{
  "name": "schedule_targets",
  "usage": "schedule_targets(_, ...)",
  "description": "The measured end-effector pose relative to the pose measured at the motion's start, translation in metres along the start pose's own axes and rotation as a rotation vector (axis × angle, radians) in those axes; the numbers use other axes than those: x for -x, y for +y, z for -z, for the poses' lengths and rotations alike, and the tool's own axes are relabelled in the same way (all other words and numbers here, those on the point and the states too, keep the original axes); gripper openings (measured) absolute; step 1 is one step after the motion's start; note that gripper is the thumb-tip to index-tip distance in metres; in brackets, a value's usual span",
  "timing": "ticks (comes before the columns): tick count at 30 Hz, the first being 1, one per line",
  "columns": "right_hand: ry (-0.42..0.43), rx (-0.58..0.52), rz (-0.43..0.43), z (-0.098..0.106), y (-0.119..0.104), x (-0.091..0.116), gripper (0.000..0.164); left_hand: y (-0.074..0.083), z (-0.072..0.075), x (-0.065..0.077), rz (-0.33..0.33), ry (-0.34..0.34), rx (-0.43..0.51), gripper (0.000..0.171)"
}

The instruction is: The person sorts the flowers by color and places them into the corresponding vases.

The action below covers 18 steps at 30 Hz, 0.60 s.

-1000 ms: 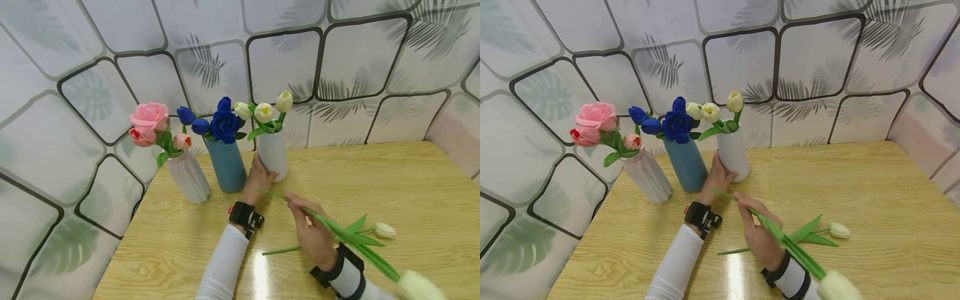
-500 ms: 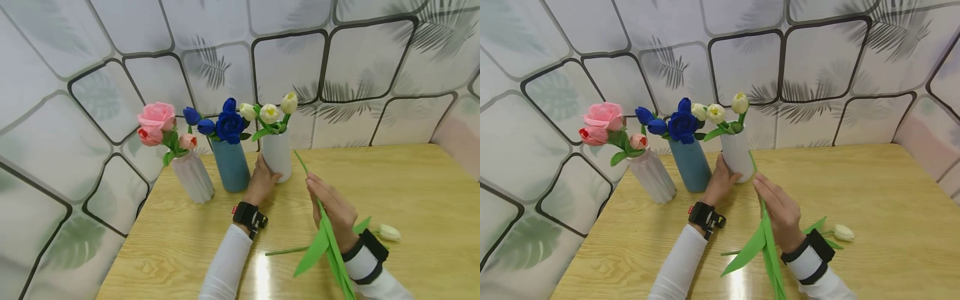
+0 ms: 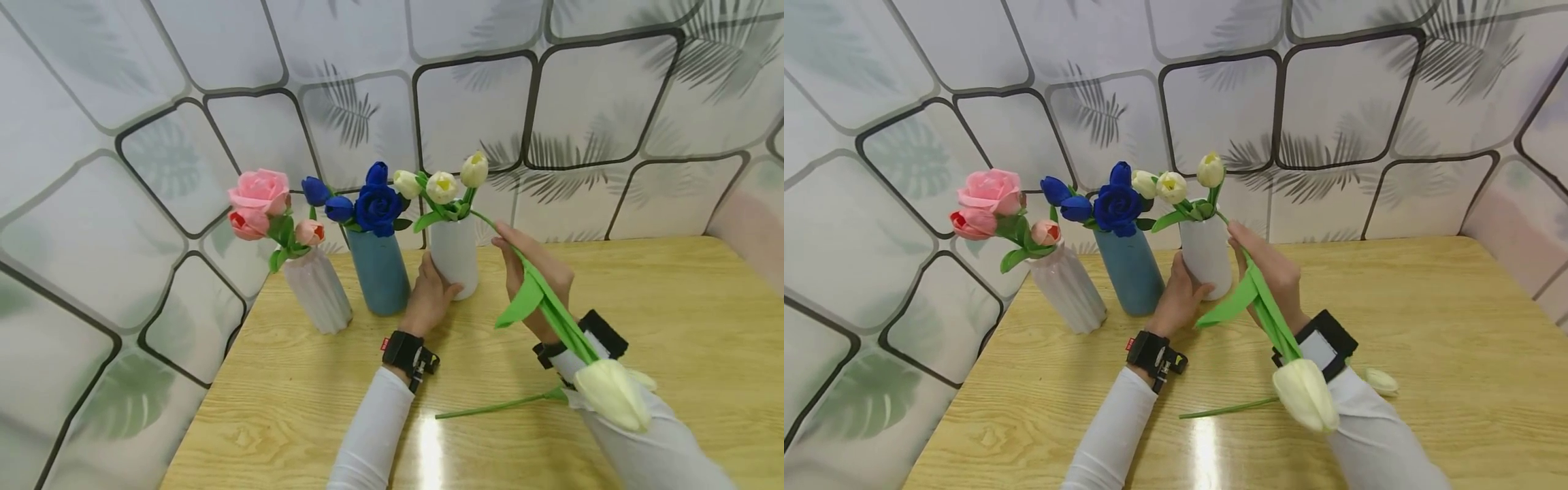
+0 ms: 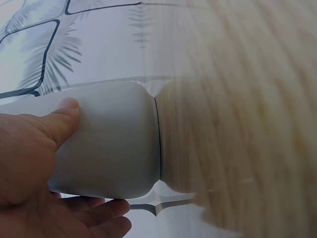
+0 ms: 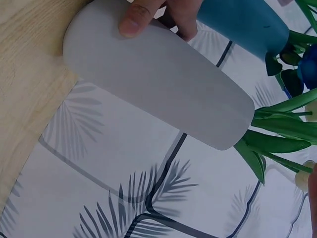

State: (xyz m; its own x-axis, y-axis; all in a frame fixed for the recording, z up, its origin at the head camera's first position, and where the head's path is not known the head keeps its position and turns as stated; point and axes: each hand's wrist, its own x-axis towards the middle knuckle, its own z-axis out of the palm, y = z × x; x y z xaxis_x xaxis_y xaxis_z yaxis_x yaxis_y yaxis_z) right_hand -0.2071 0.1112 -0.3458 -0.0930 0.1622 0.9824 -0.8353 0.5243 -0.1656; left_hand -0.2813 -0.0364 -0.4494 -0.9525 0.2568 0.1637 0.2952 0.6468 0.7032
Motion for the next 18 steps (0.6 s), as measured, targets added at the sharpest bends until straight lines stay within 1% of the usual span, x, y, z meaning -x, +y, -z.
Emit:
schedule_targets(3,-0.114,-0.012,-0.084,-0.001,0.010,0.003,0.024,-0.001,-0.001,0.000,-0.006,0.003,-0.009,0.090)
schedule_targets(5,-0.190,0.018,-0.132,-0.002,0.013,0.002,0.029,-0.001,-0.001,0.000,-0.016,0.008,-0.015,0.090)
schedule_targets(6,-0.233,0.058,-0.145,-0.003,0.015,0.001,0.031,-0.001,-0.001,0.000,-0.020,0.009,-0.021,0.090)
schedule_targets(7,-0.299,0.149,-0.138,-0.004,0.016,0.000,0.032,-0.001,-0.001,0.000,-0.025,0.010,-0.023,0.090)
schedule_targets(9,-0.389,0.200,-0.154,-0.006,0.019,-0.005,0.030,-0.001,-0.001,0.000,-0.035,0.011,-0.031,0.089)
schedule_targets(10,-0.429,0.242,-0.149,-0.008,0.021,-0.008,0.028,0.000,0.000,0.000,-0.040,0.012,-0.033,0.089)
schedule_targets(12,-0.492,0.285,-0.168,-0.012,0.023,-0.014,0.025,-0.001,0.000,0.000,-0.048,0.014,-0.032,0.089)
schedule_targets(13,-0.516,0.286,-0.199,-0.015,0.025,-0.017,0.024,-0.001,0.000,0.000,-0.051,0.016,-0.028,0.089)
schedule_targets(14,-0.513,0.242,-0.261,-0.018,0.026,-0.020,0.024,-0.001,0.000,0.000,-0.053,0.015,-0.027,0.089)
schedule_targets(16,-0.549,0.302,-0.334,-0.025,0.029,-0.025,0.029,-0.002,0.001,0.000,-0.053,0.014,-0.017,0.088)
schedule_targets(18,-0.611,0.395,-0.402,-0.033,0.032,-0.030,0.034,-0.002,0.001,0.000,-0.053,0.016,-0.013,0.089)
